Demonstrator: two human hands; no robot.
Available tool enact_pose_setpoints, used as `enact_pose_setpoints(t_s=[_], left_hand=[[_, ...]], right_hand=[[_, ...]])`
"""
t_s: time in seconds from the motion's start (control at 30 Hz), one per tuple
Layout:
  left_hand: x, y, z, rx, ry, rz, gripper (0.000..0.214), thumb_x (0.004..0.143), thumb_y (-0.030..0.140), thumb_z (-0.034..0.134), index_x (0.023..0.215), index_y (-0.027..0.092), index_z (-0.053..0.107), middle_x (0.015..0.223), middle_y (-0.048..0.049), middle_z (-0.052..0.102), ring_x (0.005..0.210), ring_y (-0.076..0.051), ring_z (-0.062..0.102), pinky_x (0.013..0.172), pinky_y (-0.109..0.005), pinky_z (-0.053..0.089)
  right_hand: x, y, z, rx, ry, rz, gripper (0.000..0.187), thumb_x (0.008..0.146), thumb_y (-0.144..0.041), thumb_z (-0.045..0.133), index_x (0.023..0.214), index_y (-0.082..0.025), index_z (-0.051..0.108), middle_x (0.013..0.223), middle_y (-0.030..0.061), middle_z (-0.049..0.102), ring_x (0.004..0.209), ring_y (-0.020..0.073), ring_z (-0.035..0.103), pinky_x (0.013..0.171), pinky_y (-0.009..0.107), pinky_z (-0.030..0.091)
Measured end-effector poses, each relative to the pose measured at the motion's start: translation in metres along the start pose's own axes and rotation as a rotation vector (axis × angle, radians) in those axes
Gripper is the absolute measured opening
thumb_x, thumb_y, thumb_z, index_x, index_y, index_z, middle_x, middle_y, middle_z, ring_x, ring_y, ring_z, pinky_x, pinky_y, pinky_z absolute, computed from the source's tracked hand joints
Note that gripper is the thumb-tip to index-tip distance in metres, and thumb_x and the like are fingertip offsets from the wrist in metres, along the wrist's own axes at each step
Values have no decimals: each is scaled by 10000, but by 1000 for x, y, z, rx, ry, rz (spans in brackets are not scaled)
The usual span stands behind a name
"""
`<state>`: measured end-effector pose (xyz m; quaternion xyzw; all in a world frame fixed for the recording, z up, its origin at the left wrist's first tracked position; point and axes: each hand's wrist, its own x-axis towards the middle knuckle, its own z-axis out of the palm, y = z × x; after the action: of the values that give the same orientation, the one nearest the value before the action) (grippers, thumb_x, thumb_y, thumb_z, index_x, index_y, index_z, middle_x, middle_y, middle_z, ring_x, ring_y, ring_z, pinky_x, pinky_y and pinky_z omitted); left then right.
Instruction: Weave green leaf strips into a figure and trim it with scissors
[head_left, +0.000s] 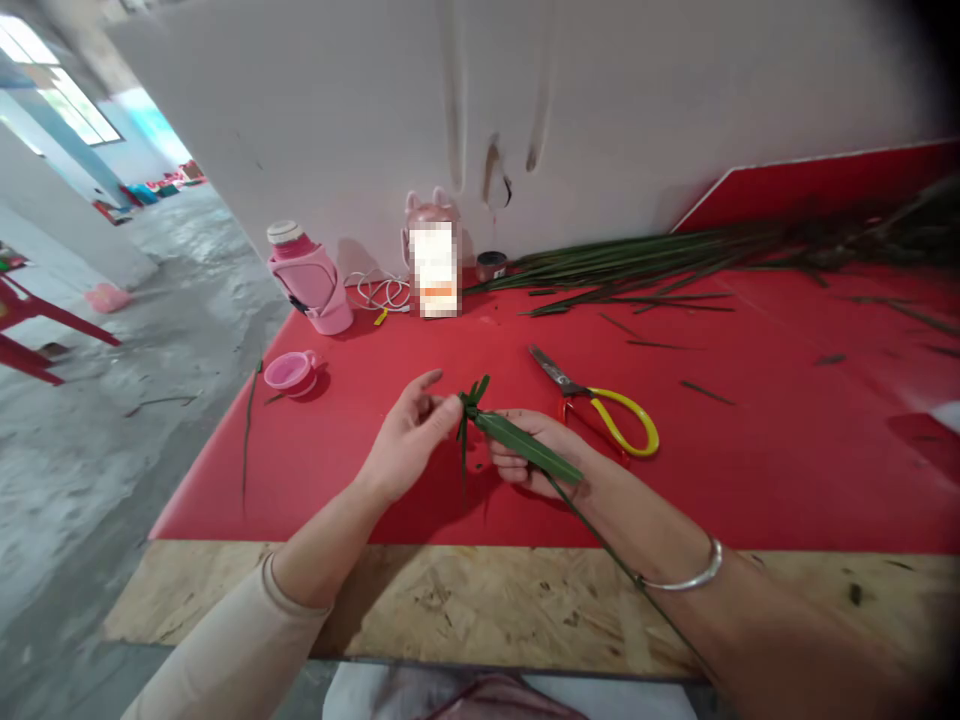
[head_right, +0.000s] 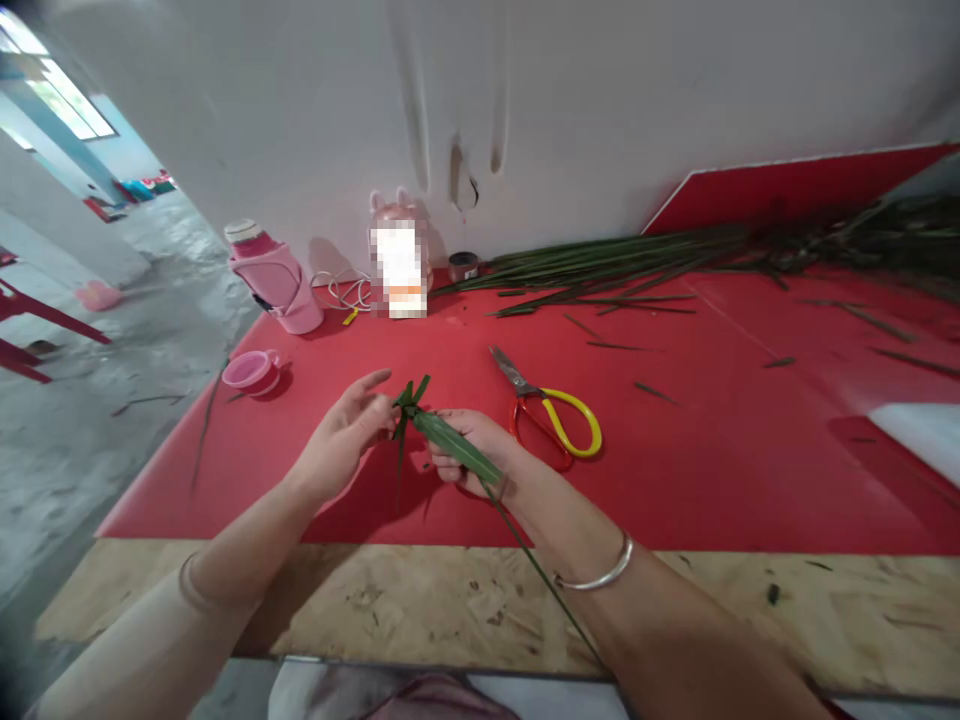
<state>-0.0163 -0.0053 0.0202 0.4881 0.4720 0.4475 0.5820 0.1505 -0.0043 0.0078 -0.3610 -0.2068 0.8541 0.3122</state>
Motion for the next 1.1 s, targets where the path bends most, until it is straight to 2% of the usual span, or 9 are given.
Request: enact_pose_setpoints(t_s=[0.13,0.27,0.37,0.57,0.67,0.73,0.83,1.0,1.1], left_hand=[[-4,-7,9,146,29,129,705,663,284,716,1284,162,405,776,11,547,719,-101,520,695,-229,420],[-3,-10,10,141,113,140,498,762,296,601,1211,130,463,743,-7,602,675,-106,544,674,-241,421],[-1,-12,7,144,166,168,425,768,321,589,1143,134,519,660,15,587,623,-104,535,639,-234,417],[-1,-13,3,328,273,249,410,764,358,596,1119,154,579,611,19,612,554,-99,496,604,-232,401],[-2,-14,3,356,266,222,422,752,390,607,1114,173,608,584,17,622,530,-102,489,587,-237,393],[-2,-13,3,301,222,177,441,743,402,615,1116,168,610,552,26,596,503,-100,474,540,-231,370],[0,-13,2,217,157,125,448,736,397,621,1110,151,598,509,52,528,450,-83,417,469,-222,312],[2,-16,3,126,128,133,365,733,360,633,1024,148,578,535,51,517,482,-79,441,499,-210,335],[5,-18,4,-59,74,15,398,751,393,611,1052,143,541,549,39,527,494,-80,448,514,-208,348]], right_hand=[[0,1,4,35,31,16,139,734,-97,421,656,-147,524,385,-71,323,317,40,266,337,137,241],[2,7,8,-29,41,-44,119,726,-110,447,724,-154,558,410,-51,406,330,58,353,342,151,272],[3,9,8,-186,95,-111,76,721,-147,512,758,-150,579,525,-9,540,454,89,511,433,178,387],[-1,1,-5,-631,459,-548,113,765,-289,553,797,-184,583,638,-24,581,495,85,499,483,211,401],[-1,1,-3,-624,322,-472,227,739,-404,592,732,-178,576,617,-24,567,518,92,505,493,219,402],[-1,4,3,-612,270,-440,226,645,-352,688,730,-170,587,653,-21,586,561,90,520,524,215,412],[-1,7,10,-593,307,-386,231,599,-298,712,742,-168,584,608,-39,568,493,73,482,482,215,402],[0,9,14,-610,358,-338,180,616,-261,679,710,-167,557,487,-69,511,379,56,416,386,201,340],[2,11,13,-611,370,-321,151,634,-255,662,681,-169,547,459,-67,515,352,53,410,361,192,312]])
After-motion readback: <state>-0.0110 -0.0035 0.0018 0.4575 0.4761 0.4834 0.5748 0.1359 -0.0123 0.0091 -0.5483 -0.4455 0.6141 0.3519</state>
